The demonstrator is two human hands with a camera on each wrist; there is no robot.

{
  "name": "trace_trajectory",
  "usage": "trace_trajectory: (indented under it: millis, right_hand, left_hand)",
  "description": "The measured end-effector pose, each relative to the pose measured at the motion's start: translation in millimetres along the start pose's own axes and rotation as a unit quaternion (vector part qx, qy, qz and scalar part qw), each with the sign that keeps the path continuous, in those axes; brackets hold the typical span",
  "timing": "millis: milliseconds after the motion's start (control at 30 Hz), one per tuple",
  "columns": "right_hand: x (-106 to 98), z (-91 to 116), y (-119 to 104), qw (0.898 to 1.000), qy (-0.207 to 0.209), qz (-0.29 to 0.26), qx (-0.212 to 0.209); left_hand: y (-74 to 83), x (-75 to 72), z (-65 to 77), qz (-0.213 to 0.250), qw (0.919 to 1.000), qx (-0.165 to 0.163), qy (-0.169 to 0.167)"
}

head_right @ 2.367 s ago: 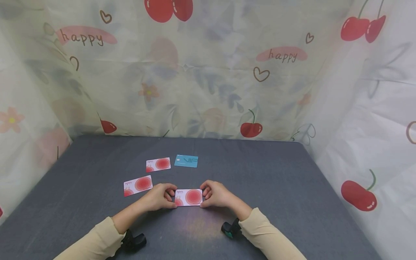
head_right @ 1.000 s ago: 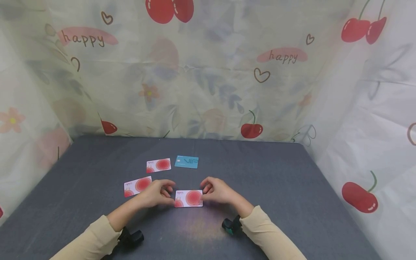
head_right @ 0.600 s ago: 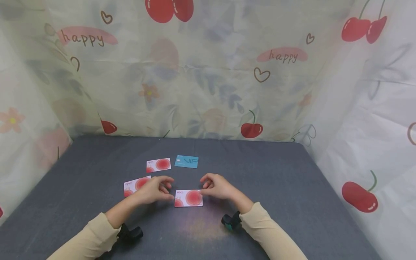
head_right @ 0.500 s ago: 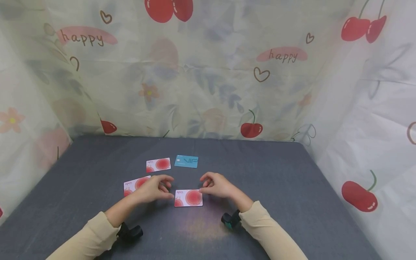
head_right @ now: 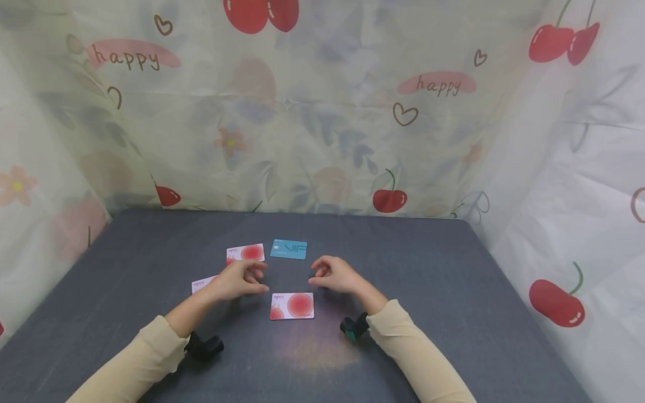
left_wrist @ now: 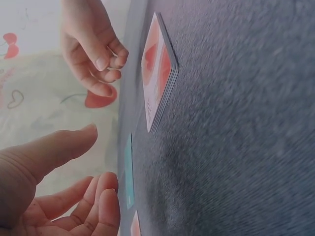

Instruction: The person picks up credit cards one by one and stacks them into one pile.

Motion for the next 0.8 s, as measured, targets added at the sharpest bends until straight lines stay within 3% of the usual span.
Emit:
trace_trajectory:
  millis: [467, 800]
  right_hand:
    - [-13.5, -21.6, 7.0, 0.999, 0.028, 0.0, 0.028]
    - [-16.5, -39.8, 12.6, 0.998, 0.041, 0.007, 0.041]
  left_hand:
    - [-6.5, -23.0, -23.1, -0.025, 0.999, -0.011, 0.036]
    - [-12.3, -29.8, -41.1, -0.063, 0.9961, -0.043, 0.045]
Point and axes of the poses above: each hand's wrist, its own z-axis away from the middle knuckle, its own x-axis out of the palm, y = z × x, the point moved 9 cm from there along -z, towards the middle knuckle, and after that the axes turned 7 degrees about -y, right-handed, at the moved point
